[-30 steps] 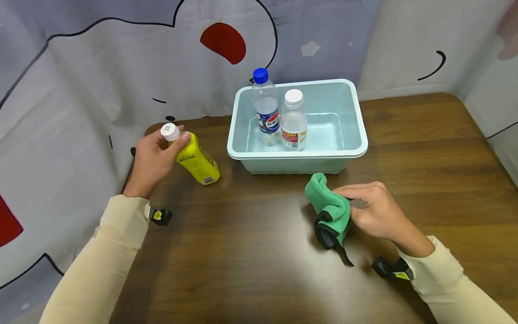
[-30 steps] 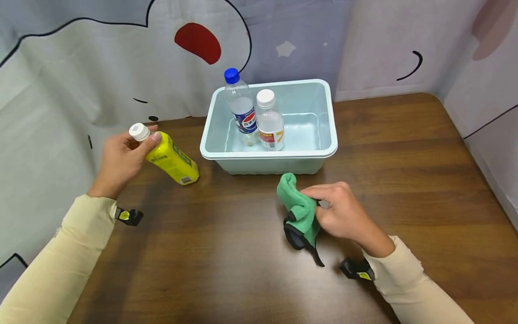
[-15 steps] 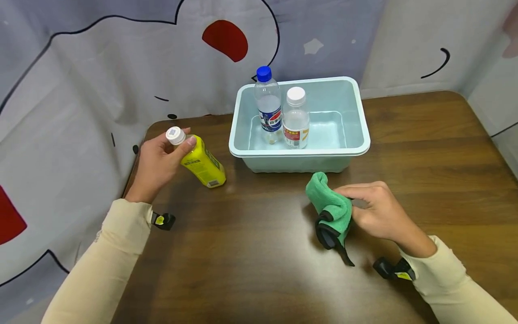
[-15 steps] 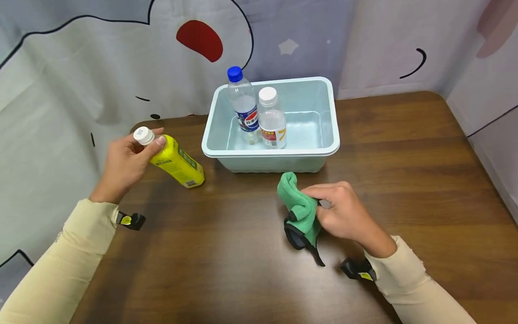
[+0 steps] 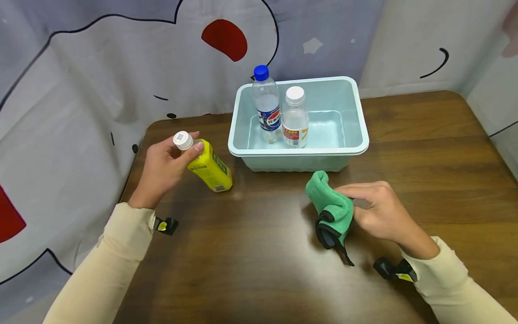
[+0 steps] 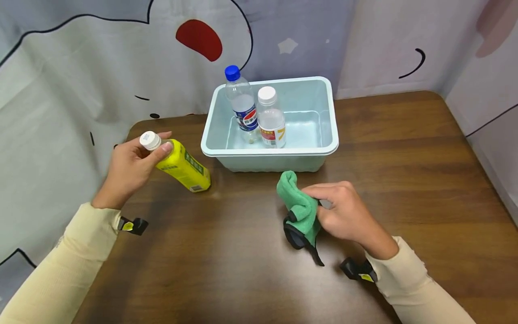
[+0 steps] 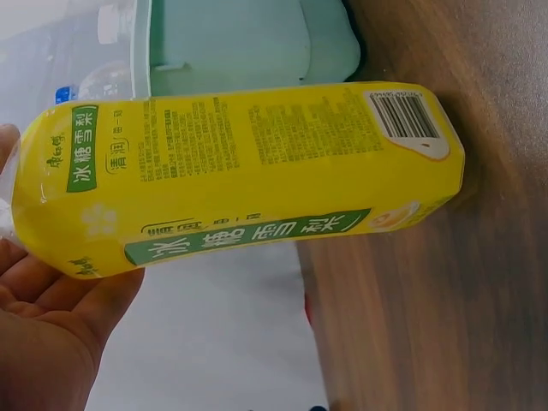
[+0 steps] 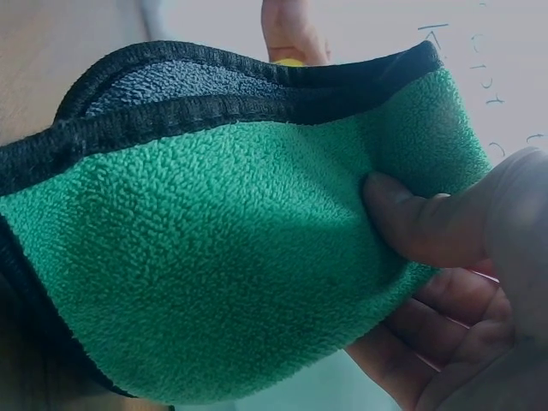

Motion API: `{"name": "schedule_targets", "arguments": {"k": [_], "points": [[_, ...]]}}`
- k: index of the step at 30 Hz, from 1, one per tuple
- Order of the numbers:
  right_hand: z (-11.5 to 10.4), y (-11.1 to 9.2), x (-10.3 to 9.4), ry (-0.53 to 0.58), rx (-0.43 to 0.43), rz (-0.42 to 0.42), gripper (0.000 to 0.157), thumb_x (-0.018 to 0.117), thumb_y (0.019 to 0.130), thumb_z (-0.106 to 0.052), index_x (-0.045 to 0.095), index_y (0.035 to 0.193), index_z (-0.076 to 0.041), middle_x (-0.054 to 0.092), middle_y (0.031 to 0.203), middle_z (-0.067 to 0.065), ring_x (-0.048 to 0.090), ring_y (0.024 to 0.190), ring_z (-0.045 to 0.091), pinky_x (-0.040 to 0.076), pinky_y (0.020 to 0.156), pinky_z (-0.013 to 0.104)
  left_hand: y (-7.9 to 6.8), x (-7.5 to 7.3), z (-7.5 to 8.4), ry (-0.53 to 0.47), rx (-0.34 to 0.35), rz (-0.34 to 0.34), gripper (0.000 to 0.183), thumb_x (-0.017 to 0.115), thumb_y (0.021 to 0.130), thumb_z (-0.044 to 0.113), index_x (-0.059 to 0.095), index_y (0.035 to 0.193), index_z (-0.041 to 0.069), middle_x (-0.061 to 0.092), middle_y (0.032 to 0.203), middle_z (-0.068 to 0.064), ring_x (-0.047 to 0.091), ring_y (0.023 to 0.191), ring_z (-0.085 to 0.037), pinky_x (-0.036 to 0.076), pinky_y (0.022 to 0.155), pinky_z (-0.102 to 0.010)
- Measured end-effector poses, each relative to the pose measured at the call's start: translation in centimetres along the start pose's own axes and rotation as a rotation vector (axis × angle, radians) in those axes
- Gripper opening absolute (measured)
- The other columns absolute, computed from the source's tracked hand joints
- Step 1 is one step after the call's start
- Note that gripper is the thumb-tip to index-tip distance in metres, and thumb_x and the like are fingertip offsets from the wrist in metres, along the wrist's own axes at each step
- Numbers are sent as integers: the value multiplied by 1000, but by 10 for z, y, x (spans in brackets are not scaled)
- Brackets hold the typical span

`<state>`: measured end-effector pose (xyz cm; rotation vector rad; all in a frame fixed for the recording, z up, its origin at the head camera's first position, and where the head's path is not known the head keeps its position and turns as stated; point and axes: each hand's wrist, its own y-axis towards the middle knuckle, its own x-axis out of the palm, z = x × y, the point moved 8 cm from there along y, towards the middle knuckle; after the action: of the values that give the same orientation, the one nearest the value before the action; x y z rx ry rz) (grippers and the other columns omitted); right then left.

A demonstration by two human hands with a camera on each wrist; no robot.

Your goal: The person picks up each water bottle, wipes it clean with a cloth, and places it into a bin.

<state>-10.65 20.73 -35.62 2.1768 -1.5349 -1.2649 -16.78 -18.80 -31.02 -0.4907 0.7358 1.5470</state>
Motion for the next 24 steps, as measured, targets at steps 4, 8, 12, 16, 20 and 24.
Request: {"name": "schedule_targets", "arguments": {"k": [4,8,12,16,20,24], "points": [[-1,-2,-1,-9,4,6,49,57,68,22,82,101,-4,82,96,7,68,106,-13,54,90,7,-2,4,4,-17,26,-32,42,71,100,33,68,138,14,73,133,-10,62,87,-11,51,70,-13],[-2,-2,-3,-5,3,16,51,56,67,22,82,102,-4,82,97,7,68,106,-13,54,90,7,-4,7,8,-54,54,-53,40,72,100,28,69,137,12,71,137,-12,65,91,-1,53,75,-9],[-4,-1,-3,0,9,4,51,56,67,21,82,103,-5,82,98,6,68,107,-13,54,90,8,-7,11,10,-71,63,-79,40,73,100,26,69,136,12,70,139,-9,67,94,1,55,77,-10],[-5,-2,-3,-5,14,3,50,57,68,21,82,102,-4,82,98,7,68,107,-12,54,90,8,-10,16,11,-78,68,-104,39,74,99,26,70,136,13,71,138,-6,67,93,-3,57,77,-13],[-5,-3,-4,2,38,-6,48,57,68,22,81,102,-3,82,98,10,68,107,-11,54,92,8,-12,21,14,-90,83,-120,39,74,99,25,70,136,13,71,139,-6,68,94,-6,58,78,-14],[-5,-2,-5,7,52,-15,46,59,70,21,81,103,-2,82,99,10,68,107,-11,54,93,8,-12,24,18,-101,98,-128,40,74,98,23,69,136,12,71,138,-4,68,95,-6,59,79,-15]]}}
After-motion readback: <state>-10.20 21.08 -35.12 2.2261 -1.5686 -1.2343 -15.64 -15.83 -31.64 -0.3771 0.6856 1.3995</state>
